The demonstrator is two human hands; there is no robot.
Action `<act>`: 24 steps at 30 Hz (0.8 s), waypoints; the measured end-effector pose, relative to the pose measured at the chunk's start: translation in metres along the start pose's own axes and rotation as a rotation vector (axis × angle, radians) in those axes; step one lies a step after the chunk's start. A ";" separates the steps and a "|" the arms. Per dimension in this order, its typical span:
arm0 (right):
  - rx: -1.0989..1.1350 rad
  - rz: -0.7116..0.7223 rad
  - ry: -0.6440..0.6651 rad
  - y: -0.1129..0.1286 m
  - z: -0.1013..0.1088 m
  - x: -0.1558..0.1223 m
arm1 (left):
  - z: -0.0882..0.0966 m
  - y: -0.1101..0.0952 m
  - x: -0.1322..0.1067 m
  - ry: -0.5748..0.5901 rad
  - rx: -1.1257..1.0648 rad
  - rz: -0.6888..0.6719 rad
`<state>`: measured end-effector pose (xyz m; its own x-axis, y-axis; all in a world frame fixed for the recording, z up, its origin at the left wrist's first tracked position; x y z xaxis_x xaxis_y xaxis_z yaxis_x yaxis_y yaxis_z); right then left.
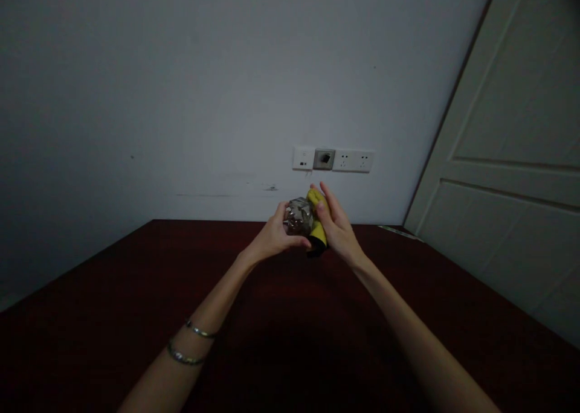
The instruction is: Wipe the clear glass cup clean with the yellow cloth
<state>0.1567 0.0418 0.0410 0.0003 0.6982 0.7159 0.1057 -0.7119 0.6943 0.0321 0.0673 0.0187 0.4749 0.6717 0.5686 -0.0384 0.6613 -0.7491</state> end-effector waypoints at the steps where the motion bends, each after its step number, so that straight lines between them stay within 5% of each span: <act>1: 0.010 0.031 -0.030 0.004 0.000 -0.001 | -0.001 0.002 0.000 0.015 -0.034 0.015; 5: -0.044 0.162 -0.047 0.025 -0.003 -0.006 | -0.006 0.006 -0.002 0.067 -0.084 0.092; 14: -0.276 0.490 0.222 0.062 -0.016 -0.019 | -0.005 -0.008 -0.003 0.011 0.070 -0.019; 24: -0.193 0.352 0.075 0.052 -0.006 -0.008 | 0.001 -0.014 -0.001 -0.113 0.205 -0.059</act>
<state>0.1560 -0.0010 0.0718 -0.0703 0.4074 0.9106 -0.0767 -0.9123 0.4022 0.0307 0.0573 0.0293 0.3804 0.6551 0.6528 -0.1969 0.7471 -0.6349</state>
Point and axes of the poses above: each hand's wrist, its own x-axis towards the middle knuckle, its own z-axis out of the back of the hand, y = z × x, the point moved 7 cm from there along x, towards the middle knuckle, and after that the axes turned 10 degrees about x, right-handed, at the moved point
